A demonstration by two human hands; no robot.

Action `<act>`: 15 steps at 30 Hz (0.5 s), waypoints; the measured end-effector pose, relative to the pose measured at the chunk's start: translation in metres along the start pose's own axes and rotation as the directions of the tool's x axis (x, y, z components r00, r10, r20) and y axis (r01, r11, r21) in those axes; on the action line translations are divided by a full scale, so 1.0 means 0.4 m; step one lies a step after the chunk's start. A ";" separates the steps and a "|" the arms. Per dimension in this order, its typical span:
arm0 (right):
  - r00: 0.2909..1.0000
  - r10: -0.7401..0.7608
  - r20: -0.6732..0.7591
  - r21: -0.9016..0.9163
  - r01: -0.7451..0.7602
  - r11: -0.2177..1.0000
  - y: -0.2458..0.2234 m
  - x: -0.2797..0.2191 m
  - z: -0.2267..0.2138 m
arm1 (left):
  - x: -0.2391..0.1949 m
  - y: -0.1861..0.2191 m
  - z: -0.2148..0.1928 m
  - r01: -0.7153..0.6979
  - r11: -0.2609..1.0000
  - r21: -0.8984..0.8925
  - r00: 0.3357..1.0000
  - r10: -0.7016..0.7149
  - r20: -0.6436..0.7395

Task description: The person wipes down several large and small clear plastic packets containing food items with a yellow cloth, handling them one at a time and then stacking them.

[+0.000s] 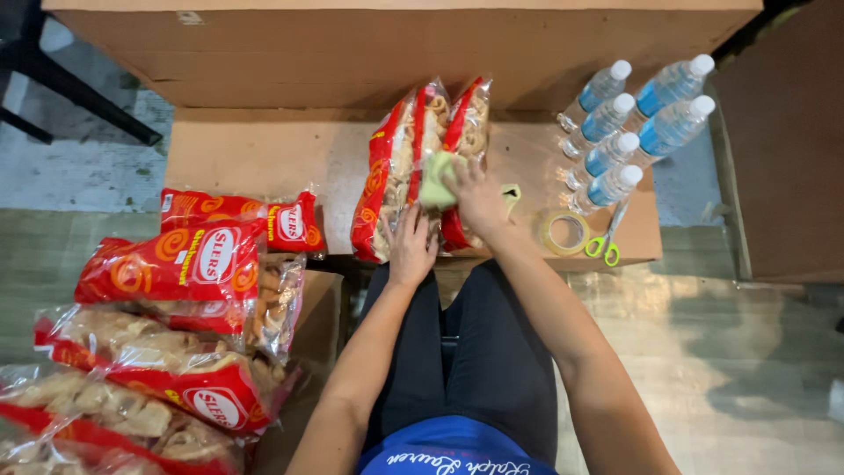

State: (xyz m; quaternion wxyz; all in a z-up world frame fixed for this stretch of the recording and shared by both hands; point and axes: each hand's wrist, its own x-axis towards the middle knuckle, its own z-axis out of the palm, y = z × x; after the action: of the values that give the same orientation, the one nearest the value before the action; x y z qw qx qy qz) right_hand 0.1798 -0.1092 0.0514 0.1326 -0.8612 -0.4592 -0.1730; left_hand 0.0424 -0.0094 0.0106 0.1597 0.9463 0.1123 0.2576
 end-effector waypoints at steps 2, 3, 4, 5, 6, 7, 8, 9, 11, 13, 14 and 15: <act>0.984 -0.178 -0.018 -0.193 0.171 0.966 -0.031 -0.007 0.026 | -0.003 -0.001 -0.011 0.076 0.995 -0.064 0.996 -0.080 -0.049; 0.983 -0.181 -0.020 -0.191 0.174 0.966 -0.036 -0.021 0.035 | -0.006 -0.009 -0.008 0.079 0.995 -0.061 0.995 -0.082 -0.052; 0.978 -0.208 -0.019 -0.239 0.198 0.951 -0.039 -0.035 0.046 | -0.008 -0.016 -0.004 0.103 0.991 -0.082 0.991 -0.109 -0.075; 0.972 -0.234 -0.012 -0.289 0.220 0.932 -0.039 -0.054 0.052 | -0.012 -0.016 0.003 0.128 0.986 -0.108 0.986 -0.138 -0.095; 0.972 -0.237 -0.010 -0.289 0.224 0.931 -0.047 -0.064 0.055 | -0.007 -0.020 0.002 0.131 0.985 -0.109 0.985 -0.142 -0.096; 0.962 -0.273 0.017 -0.318 0.264 0.911 -0.054 -0.086 0.055 | -0.008 -0.018 0.003 0.132 0.986 -0.101 0.982 -0.144 -0.123; 0.950 -0.309 0.045 -0.344 0.305 0.888 -0.060 -0.108 0.055 | -0.009 -0.015 0.005 0.133 0.987 -0.092 0.978 -0.146 -0.151; 0.951 -0.304 0.049 -0.351 0.302 0.886 -0.073 -0.127 0.060 | -0.010 -0.017 0.012 0.129 0.987 -0.100 0.978 -0.143 -0.150; 0.925 -0.313 0.216 -0.399 0.376 0.836 -0.103 -0.166 0.071 | -0.017 -0.020 0.022 0.148 0.979 -0.138 0.973 -0.169 -0.155; 0.862 -0.273 0.428 -0.403 0.452 0.796 -0.143 -0.173 0.064 | -0.016 -0.016 0.016 0.150 0.980 -0.134 0.972 -0.171 -0.163; 0.759 -0.212 0.615 -0.388 0.526 0.757 -0.164 -0.173 0.061 | -0.014 -0.016 0.012 0.151 0.980 -0.127 0.970 -0.172 -0.173; 0.762 -0.215 0.611 -0.387 0.524 0.759 -0.178 -0.183 0.063 | -0.018 -0.022 0.017 0.149 0.981 -0.121 0.970 -0.168 -0.174</act>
State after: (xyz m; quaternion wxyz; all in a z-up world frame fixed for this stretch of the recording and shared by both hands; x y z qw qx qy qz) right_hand 0.0869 -0.1153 0.0031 -0.2845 -0.7620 -0.5772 -0.0727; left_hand 0.0388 -0.0051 -0.0012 0.2193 0.8966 0.1879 0.3357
